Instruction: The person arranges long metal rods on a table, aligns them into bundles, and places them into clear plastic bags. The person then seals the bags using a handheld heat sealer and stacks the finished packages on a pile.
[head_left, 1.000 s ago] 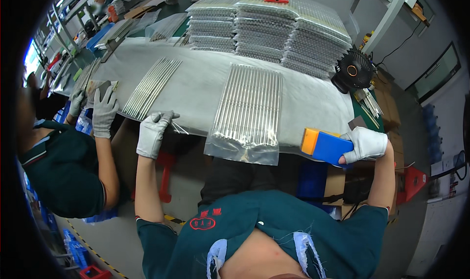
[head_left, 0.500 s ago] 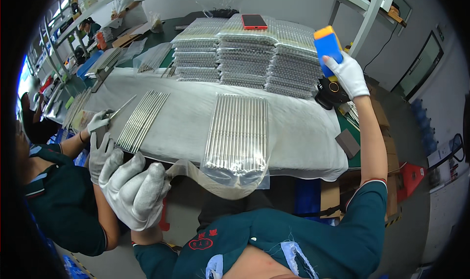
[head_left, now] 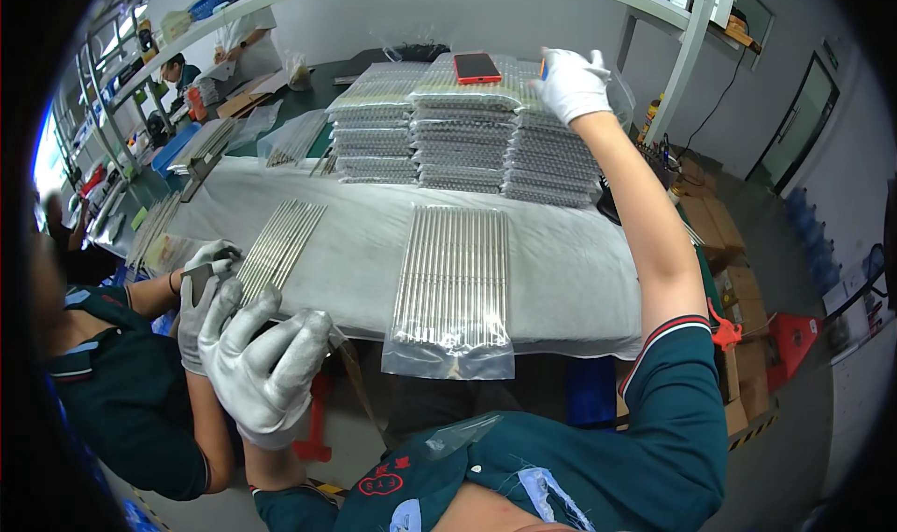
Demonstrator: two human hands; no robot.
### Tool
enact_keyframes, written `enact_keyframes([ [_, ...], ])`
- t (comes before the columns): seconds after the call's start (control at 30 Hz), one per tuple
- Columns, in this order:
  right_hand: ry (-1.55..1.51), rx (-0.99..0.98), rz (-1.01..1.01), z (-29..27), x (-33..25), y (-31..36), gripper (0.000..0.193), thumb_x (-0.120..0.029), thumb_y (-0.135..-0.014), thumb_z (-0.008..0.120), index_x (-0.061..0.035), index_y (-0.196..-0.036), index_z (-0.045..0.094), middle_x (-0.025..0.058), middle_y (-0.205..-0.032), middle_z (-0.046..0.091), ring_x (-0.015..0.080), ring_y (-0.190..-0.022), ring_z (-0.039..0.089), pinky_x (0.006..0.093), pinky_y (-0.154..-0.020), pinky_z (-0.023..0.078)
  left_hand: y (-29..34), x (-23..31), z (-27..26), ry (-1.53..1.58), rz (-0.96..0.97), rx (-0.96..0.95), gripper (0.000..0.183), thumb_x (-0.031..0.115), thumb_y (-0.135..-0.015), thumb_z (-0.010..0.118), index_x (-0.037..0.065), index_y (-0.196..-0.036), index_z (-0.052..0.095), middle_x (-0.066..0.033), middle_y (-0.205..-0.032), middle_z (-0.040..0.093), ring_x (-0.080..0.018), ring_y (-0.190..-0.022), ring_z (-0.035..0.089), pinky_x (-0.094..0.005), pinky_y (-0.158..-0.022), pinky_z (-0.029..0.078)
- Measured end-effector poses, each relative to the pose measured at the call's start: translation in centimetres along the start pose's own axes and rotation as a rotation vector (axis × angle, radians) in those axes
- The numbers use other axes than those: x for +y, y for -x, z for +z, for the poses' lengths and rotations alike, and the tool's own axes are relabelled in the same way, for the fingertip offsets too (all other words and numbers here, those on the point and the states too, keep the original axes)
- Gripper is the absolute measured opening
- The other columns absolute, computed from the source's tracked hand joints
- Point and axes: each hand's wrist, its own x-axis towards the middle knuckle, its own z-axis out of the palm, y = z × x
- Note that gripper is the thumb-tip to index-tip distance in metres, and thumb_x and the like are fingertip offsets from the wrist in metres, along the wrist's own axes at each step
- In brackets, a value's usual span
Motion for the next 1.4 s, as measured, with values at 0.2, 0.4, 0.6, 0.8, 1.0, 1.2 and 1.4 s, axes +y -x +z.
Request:
enact_keyframes([
  [0.2, -1.832, -0.841, -0.624, -10.6, -15.3, 12.5, 0.089, -0.078, -0.083, 0.024, -0.0038, -0.124, 0.053, 0.0150, -0.120, 0.059, 0.0279, -0.120, 0.050, 0.0361, -0.106, 0.033, -2.1, 2.0, 1.6, 0.124, 0.049, -0.150, 0.032, 0.023, -0.068, 0.070, 0.021, -0.100, 0.069, 0.0062, -0.084, 0.065, -0.0222, -0.094, 0.062, -0.0519, -0.105, 0.032],
  [0.4, -2.340, -1.380, -0.372, -11.2, -17.2, 17.8, 0.081, -0.074, -0.076, 0.053, -0.0018, -0.112, 0.059, 0.0043, -0.099, 0.062, 0.0140, -0.096, 0.057, 0.0285, -0.087, 0.044, -2.1, 2.4, 1.4, 0.279, 0.067, -0.070, 0.036, 0.032, -0.070, 0.072, 0.024, -0.104, 0.067, 0.0068, -0.086, 0.066, -0.0221, -0.092, 0.062, -0.0546, -0.102, 0.035],
  [0.6, -2.456, -1.638, -0.286, -11.9, -17.9, 19.2, 0.053, -0.051, -0.082, 0.065, -0.0009, -0.098, 0.061, 0.0040, -0.074, 0.056, 0.0190, -0.083, 0.059, 0.0346, -0.085, 0.047, -1.2, 2.2, 1.0, 0.350, 0.073, -0.050, 0.036, 0.036, -0.070, 0.070, 0.024, -0.105, 0.068, 0.0073, -0.090, 0.066, -0.0231, -0.097, 0.060, -0.0560, -0.104, 0.034],
  [0.8, -2.544, -1.558, -0.213, -12.5, -18.2, 19.8, 0.036, -0.037, -0.086, 0.067, -0.0026, -0.083, 0.059, 0.0037, -0.062, 0.051, 0.0231, -0.077, 0.063, 0.0417, -0.085, 0.049, -0.7, 1.3, 0.4, 0.380, 0.036, -0.095, 0.046, 0.043, -0.073, 0.067, 0.022, -0.114, 0.065, -0.0054, -0.116, 0.061, -0.0287, -0.109, 0.056, -0.0544, -0.105, 0.032],
  [1.0, -2.565, -1.270, 0.100, -12.5, -17.3, 19.7, 0.034, -0.036, -0.086, 0.067, -0.0037, -0.084, 0.059, 0.0010, -0.059, 0.050, 0.0201, -0.074, 0.065, 0.0412, -0.086, 0.049, 1.1, 1.7, 3.7, 1.054, -0.751, 0.173, 0.108, 0.074, -0.066, 0.062, 0.000, -0.140, 0.036, -0.0223, -0.137, 0.044, -0.0337, -0.121, 0.050, -0.0405, -0.104, 0.036],
  [1.2, -2.244, -1.020, 0.248, -13.5, -17.9, 18.2, 0.053, -0.033, -0.086, 0.068, 0.0033, -0.123, 0.056, 0.0032, -0.068, 0.058, 0.0123, -0.067, 0.060, 0.0254, -0.068, 0.047, 1.1, 1.9, 5.3, 0.935, -0.627, -0.325, 0.065, 0.045, -0.070, 0.070, -0.002, -0.113, 0.058, -0.0199, -0.104, 0.060, -0.0367, -0.102, 0.057, -0.0376, -0.089, 0.044],
  [1.4, -2.120, -0.920, 0.235, -14.3, -18.1, 17.8, 0.025, -0.019, -0.088, 0.067, 0.0008, -0.103, 0.067, 0.0044, -0.075, 0.065, 0.0087, -0.064, 0.060, 0.0237, -0.058, 0.049, -1.9, 3.1, 5.1, 0.924, -0.844, -0.181, 0.024, 0.019, -0.082, 0.068, -0.001, -0.093, 0.064, -0.0117, -0.091, 0.061, -0.0231, -0.088, 0.060, -0.0337, -0.078, 0.047],
])
